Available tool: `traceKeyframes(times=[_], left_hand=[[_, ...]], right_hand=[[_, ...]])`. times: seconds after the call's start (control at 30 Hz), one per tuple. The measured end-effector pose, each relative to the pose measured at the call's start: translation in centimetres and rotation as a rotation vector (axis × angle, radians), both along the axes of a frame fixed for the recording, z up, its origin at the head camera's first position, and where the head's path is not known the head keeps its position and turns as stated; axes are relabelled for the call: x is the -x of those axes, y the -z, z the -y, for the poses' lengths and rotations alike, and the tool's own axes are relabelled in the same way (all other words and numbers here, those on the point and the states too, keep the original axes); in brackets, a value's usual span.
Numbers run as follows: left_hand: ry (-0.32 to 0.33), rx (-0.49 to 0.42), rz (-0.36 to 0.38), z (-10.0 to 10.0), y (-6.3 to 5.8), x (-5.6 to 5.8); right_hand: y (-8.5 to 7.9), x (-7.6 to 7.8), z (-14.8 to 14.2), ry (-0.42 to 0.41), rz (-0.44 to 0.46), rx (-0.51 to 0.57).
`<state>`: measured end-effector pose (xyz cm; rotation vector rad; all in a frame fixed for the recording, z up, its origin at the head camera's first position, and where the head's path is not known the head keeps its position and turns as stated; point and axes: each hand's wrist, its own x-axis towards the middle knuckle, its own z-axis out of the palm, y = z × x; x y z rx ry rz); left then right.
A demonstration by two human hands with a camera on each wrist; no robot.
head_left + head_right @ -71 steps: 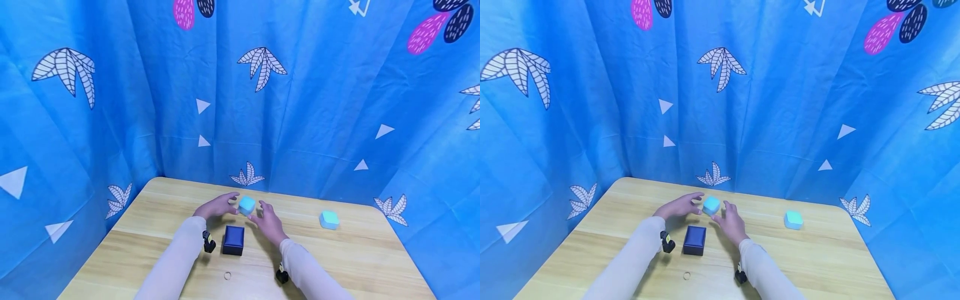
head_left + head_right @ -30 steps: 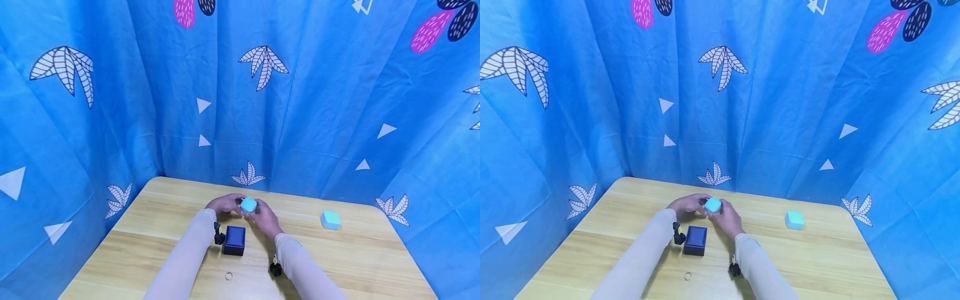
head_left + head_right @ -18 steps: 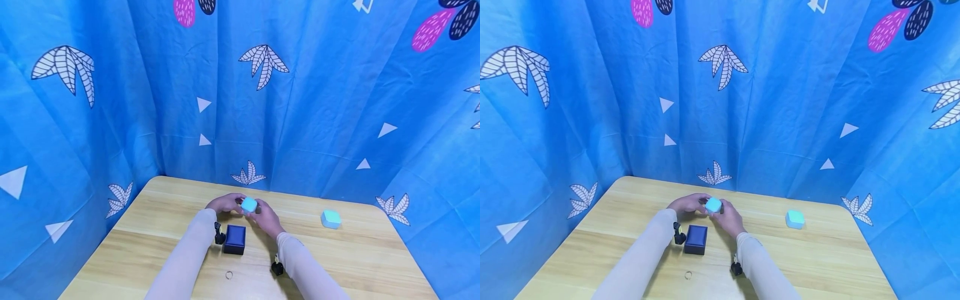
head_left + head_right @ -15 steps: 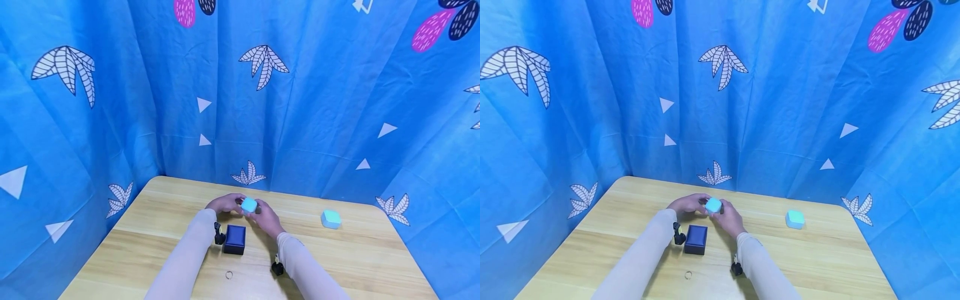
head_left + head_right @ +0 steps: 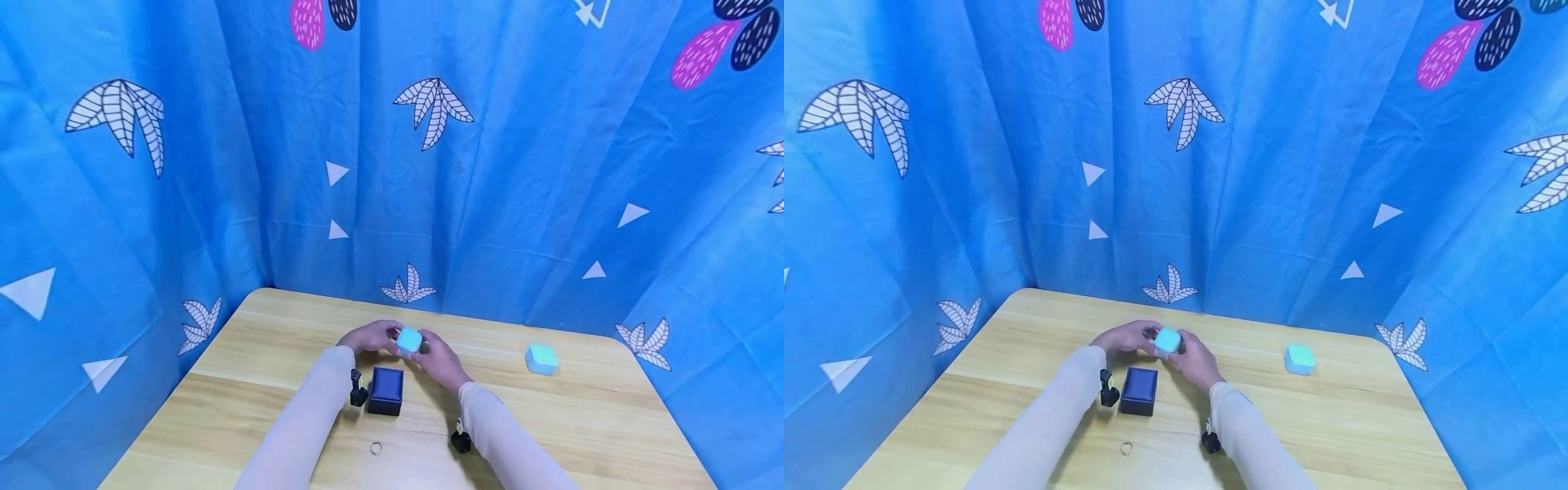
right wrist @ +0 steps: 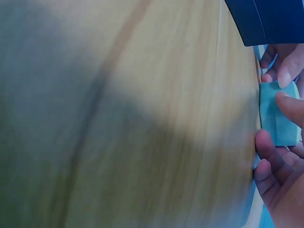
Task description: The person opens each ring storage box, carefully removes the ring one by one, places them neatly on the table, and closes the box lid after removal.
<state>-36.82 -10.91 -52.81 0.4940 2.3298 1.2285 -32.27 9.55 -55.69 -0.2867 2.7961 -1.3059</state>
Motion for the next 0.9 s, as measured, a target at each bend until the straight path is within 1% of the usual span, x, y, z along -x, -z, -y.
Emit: traceKeyframes(times=[0.23, 0.4, 0.57, 0.67, 0.9], left_hand=[[0.016, 0.040, -0.032, -0.6, -0.5, -1.2], [0.033, 0.069, -0.069, -1.2, -0.3, -1.4], [0.022, 0.098, -0.065, -1.6, -0.5, -1.9], [0.023, 0.098, -0.061, -1.8, -0.7, -2.2], [0.036, 0.087, -0.048, -2.0, -0.4, -2.2]], right_hand=[[0.2, -0.5, -0.9, -0.041, 0.000, -0.019], [0.2, -0.9, -1.4, -0.041, 0.003, -0.037], [0.0, -1.3, -1.8, -0.049, 0.010, -0.047], [-0.1, -1.6, -2.2, -0.055, 0.016, -0.039], [-0.2, -2.2, -3.0, -0.052, 0.027, -0.027]])
